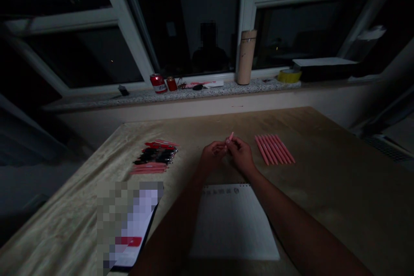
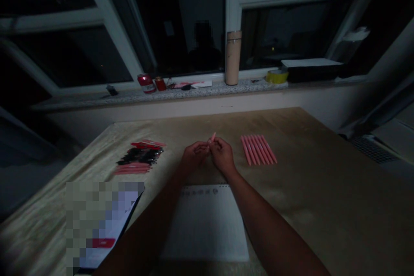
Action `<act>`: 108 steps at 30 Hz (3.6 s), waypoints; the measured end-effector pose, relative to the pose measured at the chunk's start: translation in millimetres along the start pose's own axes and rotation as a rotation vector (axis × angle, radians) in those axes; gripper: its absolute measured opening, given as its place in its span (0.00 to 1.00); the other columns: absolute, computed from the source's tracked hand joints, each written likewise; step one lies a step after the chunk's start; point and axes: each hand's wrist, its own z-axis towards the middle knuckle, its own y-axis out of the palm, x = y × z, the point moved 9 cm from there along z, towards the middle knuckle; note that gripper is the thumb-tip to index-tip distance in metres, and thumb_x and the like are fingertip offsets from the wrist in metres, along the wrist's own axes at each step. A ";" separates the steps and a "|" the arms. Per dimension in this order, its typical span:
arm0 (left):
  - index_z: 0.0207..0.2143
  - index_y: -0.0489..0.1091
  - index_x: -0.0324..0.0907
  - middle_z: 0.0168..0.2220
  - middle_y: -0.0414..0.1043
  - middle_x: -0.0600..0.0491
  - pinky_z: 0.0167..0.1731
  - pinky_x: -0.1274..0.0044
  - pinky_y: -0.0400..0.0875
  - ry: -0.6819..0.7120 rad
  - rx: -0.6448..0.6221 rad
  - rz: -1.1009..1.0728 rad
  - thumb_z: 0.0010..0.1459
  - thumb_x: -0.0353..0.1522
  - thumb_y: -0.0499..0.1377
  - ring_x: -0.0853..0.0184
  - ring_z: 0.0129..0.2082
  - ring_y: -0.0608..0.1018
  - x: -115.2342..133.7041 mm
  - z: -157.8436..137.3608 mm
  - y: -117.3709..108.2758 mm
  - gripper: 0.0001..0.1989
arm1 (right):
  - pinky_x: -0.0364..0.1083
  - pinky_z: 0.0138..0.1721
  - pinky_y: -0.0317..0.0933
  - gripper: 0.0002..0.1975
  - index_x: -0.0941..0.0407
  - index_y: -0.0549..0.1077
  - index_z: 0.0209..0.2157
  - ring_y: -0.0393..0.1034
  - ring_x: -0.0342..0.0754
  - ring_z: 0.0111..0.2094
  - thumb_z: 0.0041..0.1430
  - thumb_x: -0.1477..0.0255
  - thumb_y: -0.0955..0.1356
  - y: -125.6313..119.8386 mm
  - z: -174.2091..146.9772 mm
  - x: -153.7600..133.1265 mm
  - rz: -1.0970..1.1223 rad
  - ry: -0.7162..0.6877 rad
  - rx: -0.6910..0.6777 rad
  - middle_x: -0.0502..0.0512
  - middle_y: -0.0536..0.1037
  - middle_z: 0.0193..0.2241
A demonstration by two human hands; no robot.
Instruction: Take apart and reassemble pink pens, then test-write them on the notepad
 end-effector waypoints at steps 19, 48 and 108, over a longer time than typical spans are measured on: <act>0.33 0.68 0.38 0.20 0.71 0.56 0.14 0.83 0.57 -0.073 0.080 -0.065 0.45 0.40 0.64 0.75 0.13 0.67 -10.3 -5.6 -16.9 0.17 | 0.44 0.31 0.62 0.12 0.57 0.76 0.34 0.70 0.46 0.29 0.53 0.63 0.67 10.0 -3.8 10.6 -0.048 -0.004 -0.178 0.52 0.78 0.27; 0.31 0.68 0.36 0.25 0.70 0.55 0.20 0.81 0.62 -0.099 0.302 -0.548 0.41 0.38 0.66 0.75 0.20 0.71 -28.7 1.9 -45.9 0.18 | 0.40 0.20 0.52 0.17 0.58 0.74 0.33 0.61 0.39 0.18 0.41 0.65 0.75 -10.1 4.4 36.4 0.340 0.252 0.002 0.46 0.70 0.18; 0.27 0.68 0.38 0.17 0.67 0.58 0.17 0.82 0.58 -0.098 0.200 -0.208 0.41 0.36 0.62 0.76 0.15 0.66 -25.5 1.4 -31.1 0.12 | 0.47 0.27 0.62 0.25 0.56 0.74 0.34 0.68 0.47 0.23 0.58 0.51 0.57 0.0 -1.9 30.7 0.803 0.457 -0.137 0.55 0.75 0.22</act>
